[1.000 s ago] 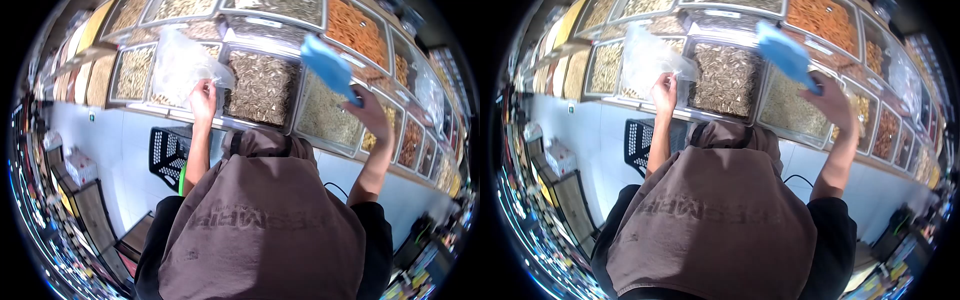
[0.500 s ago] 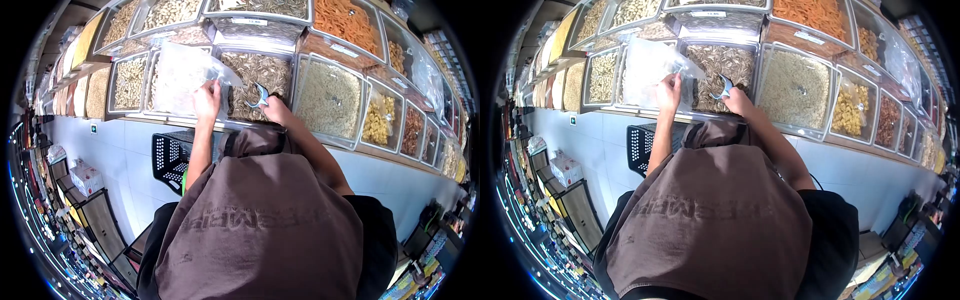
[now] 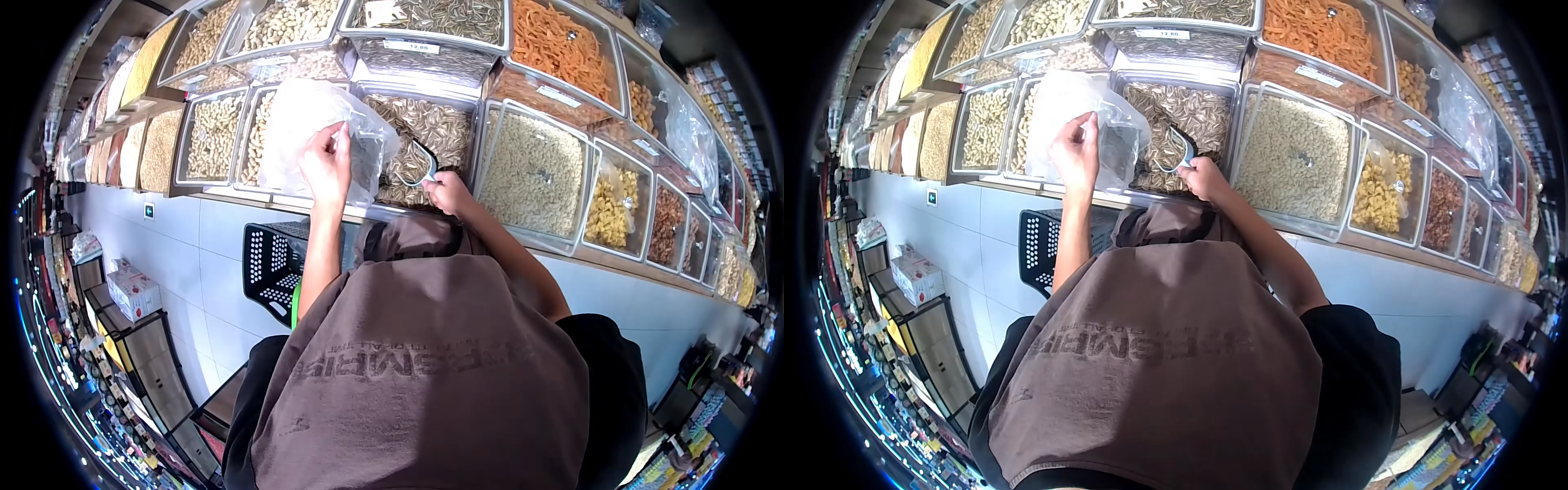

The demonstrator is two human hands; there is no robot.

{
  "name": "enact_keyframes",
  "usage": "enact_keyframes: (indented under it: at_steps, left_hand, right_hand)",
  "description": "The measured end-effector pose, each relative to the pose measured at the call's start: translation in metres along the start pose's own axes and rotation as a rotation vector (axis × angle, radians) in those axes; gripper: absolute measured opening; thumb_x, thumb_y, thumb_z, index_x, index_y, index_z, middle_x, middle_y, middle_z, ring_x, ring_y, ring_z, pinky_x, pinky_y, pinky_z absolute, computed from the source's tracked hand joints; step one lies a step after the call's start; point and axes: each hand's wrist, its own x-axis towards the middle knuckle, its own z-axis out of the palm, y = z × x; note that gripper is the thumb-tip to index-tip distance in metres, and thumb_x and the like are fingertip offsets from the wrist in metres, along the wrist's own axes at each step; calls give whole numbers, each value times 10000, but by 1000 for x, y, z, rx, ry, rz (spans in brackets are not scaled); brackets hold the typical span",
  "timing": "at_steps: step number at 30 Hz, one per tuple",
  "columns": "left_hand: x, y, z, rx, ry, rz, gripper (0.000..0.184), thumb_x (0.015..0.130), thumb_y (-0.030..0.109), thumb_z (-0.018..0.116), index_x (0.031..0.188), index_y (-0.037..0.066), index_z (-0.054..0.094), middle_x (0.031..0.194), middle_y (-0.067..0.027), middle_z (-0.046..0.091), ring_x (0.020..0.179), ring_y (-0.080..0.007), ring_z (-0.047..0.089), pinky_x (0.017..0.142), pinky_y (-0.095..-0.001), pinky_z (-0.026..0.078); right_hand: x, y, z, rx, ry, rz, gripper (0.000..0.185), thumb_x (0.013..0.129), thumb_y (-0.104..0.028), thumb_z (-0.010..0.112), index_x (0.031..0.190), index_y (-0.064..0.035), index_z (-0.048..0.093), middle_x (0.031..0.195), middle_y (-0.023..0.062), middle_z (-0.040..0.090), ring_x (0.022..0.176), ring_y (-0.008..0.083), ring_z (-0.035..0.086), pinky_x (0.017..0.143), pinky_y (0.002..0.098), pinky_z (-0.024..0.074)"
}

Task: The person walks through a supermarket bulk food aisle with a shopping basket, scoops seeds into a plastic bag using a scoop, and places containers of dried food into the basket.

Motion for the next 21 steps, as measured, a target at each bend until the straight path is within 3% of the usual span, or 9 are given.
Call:
enact_keyframes:
  at_steps: [3,4,10,14,19,20,21]
  left_hand:
    - [2,6,-6,-53,12,-21,254,898,227,720,993,-7,742,632,-40,562,573,-91,436,532,-274,383]
    - [2,12,-8,-56,-1,-17,208,892,172,702,959,-23,730,643,-103,576,557,-133,465,540,-299,408]
    - [-2,14,-2,-152,-25,-51,206,893,168,703,965,-23,728,635,-64,567,566,-107,456,534,-289,396]
    - [-8,8,15,-198,-63,-29,216,896,182,699,969,-19,729,618,-50,550,571,-95,455,531,-288,395]
    - [-14,4,30,-164,-108,-96,235,900,201,688,985,-13,731,574,-39,522,553,-87,437,516,-296,392]
    - [-15,-4,36,-178,-99,-66,230,898,192,688,993,-12,732,575,-47,526,550,-86,430,515,-294,391]
    - [-14,-2,37,-184,-94,-64,230,898,192,688,993,-12,732,575,-47,526,550,-86,430,515,-294,391]
  right_hand:
    - [-36,-30,-3,54,-16,67,210,969,-204,596,846,-34,603,581,-21,493,449,75,415,428,281,321]
    - [-43,-33,-4,0,-17,49,241,965,-220,604,803,-42,591,586,-15,501,469,65,418,441,282,331]
    - [-76,-28,-18,-125,27,-113,302,946,-262,635,747,-41,584,584,-20,502,493,59,446,484,280,371]
    - [-100,-25,-32,-111,31,-90,293,954,-261,629,766,-37,597,585,-30,489,500,54,447,466,254,351]
    - [-141,-52,-54,85,-4,-4,255,975,-243,600,850,-24,642,585,-27,489,444,37,400,393,211,269]
    - [-145,-55,-61,106,-40,5,278,982,-238,595,1001,31,661,606,-22,503,386,27,356,363,192,237]
    - [-147,-61,-64,99,-38,0,278,982,-238,595,1001,31,661,606,-22,503,386,27,356,363,192,237]
